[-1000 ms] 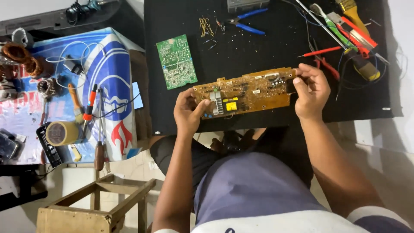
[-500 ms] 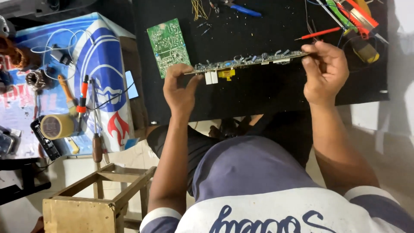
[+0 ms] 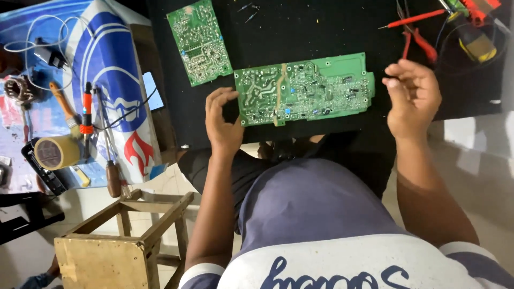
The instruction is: Inspecting and manipulating circuit boards on a repair bench.
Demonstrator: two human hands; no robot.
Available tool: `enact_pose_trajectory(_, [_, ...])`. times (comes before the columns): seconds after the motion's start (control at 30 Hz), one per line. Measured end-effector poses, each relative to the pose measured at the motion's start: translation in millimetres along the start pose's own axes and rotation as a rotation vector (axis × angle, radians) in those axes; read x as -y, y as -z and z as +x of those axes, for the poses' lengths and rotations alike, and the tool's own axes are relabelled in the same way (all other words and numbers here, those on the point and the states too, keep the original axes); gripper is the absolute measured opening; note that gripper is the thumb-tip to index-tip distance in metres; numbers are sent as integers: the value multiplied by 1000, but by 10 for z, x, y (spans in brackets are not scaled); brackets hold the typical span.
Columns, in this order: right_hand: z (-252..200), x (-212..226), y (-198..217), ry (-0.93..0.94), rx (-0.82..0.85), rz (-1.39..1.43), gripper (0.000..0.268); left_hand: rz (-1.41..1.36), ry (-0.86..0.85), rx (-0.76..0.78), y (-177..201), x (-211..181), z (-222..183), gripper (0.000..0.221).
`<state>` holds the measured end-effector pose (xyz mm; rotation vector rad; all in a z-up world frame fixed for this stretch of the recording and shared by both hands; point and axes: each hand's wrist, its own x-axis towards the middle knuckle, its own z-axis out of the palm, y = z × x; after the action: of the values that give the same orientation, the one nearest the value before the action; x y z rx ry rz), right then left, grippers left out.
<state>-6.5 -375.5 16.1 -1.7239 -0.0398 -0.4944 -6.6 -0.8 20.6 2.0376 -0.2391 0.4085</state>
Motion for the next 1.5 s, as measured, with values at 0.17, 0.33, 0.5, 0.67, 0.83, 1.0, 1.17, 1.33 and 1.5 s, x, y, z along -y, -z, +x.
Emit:
enact_pose_trajectory(0.17, [47,-12,-136,9,46,-81,22,-9,105,40,16,105,-70,44])
enact_pose_trajectory(0.33, [53,130,-215,224,90,-399,20,-238,186,-47,-11,87,-99,22])
enact_pose_trajectory(0.5, [53,130,-230,226,97,-389,20,-363,189,-30,20,24,-96,34])
enact_pose_trajectory(0.67, [54,107,-231,242,81,-391,19,-259,185,11,34,-37,-40,44])
enact_pose_trajectory(0.83, [46,113,-219,251,77,-391,22,-390,185,-6,34,41,-83,47])
enact_pose_trajectory(1.0, [86,-63,-185,326,57,-361,22,-426,118,-60,-13,58,-24,48])
enact_pose_trajectory(1.17, [74,-57,-186,316,63,-360,22,-425,122,-63,-21,75,-53,44])
enact_pose_trajectory(1.33, [82,-61,-177,326,73,-364,22,-425,119,-74,-22,65,-38,40])
enact_pose_trajectory(1.5, [80,-44,-170,314,74,-363,22,-439,107,-81,-47,53,-28,36])
